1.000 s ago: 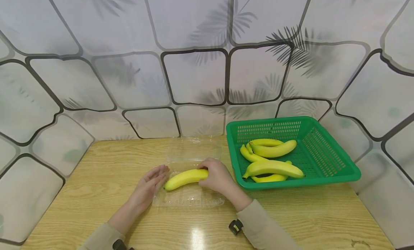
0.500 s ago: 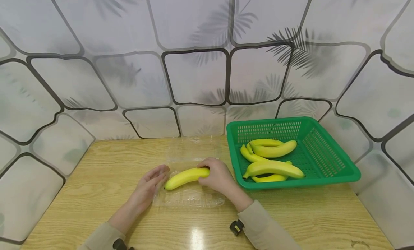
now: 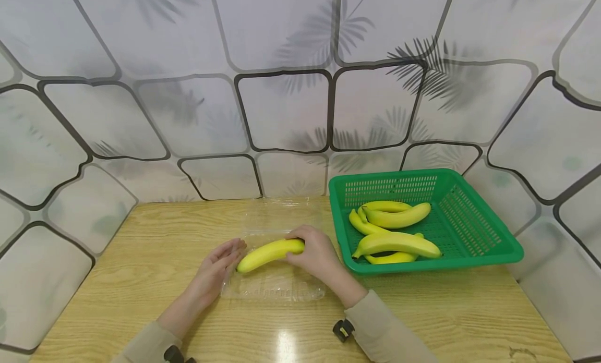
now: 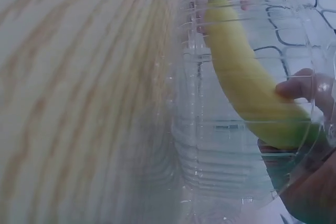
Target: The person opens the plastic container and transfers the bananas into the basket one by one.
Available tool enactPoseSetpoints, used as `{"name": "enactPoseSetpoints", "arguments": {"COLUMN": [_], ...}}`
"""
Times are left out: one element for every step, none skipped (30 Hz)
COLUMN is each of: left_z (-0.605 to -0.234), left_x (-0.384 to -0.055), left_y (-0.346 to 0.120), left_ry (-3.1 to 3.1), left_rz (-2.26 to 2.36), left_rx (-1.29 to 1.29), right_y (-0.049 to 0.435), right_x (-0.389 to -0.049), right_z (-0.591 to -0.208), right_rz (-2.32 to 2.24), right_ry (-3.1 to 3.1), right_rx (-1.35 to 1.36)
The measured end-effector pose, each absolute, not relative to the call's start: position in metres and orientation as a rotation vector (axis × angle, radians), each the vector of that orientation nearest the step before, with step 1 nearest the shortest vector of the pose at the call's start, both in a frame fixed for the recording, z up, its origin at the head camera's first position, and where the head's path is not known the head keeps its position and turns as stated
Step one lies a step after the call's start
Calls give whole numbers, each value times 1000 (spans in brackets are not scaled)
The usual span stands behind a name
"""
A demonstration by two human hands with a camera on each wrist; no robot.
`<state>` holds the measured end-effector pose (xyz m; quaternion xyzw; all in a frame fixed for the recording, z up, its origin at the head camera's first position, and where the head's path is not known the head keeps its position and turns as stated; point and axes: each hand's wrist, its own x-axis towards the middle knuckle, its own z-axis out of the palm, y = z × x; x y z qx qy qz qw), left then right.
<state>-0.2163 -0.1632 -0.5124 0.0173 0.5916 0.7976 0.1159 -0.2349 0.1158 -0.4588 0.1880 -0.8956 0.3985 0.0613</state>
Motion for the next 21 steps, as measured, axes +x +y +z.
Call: {"name": "enactPoseSetpoints", "arguments": {"left_z": [-512,-512,-512,-512,-512,-511,-511,-511,-511,-511,-510,-511,-511,-511,-511,-511,-511,-511,-511,-511,-512], "left_x": [-216,-216,-216,-216,-216,-215,-215,-215,-215,-215,-215,-215,-215,-215,-215,-215,-215,-215,-215,-215,-215], "left_y": [-163,-163,-163,-164,-164,-164,-164,-165,-165,-165,-165,-165,-165,-164,-164,-164,-164,-164,-164,-163,-163], "left_ry": [1731,1729,1731,1732,1735,1738,1742,1744,1747,1744,1740,1739,1740,1738,1735,1733,1732,1734,1733,1736,1739], "left_rz": [2337,2338,2335,2330,2323,2315,2307,2300,2295,2298,2302,2306,2309,2314,2321,2326,2329,2328,2333,2334,2332], "left_rx": [54,58,65,67,70,75,78,80,80,71,64,56,43,30,16,2,-7,-12,-17,-17,-18], "right_y": [116,116,115,115,115,115,115,115,115,115,115,115,115,115,115,115,115,116,116,116,116], "right_x": [-235,-234,-234,-233,-232,-232,-231,-231,-230,-229,-229,-228,-227,-227,-226,-225,-225,-224,-223,-222,-221], "right_z": [-458,-456,-454,-453,-451,-450,-448,-447,-445,-444,-443,-442,-441,-439,-438,-437,-435,-434,-433,-431,-429], "right_rz": [1198,1193,1188,1189,1189,1189,1190,1188,1186,1182,1173,1164,1158,1154,1152,1152,1150,1148,1145,1146,1148], "right_ry": [-2710,-2711,-2711,-2707,-2702,-2695,-2689,-2682,-2674,-2668,-2662,-2656,-2649,-2642,-2635,-2627,-2622,-2616,-2611,-2609,-2609], "right_rx": [563,559,554,549,546,544,541,540,538,537,535,535,534,534,533,533,532,535,534,534,535]}}
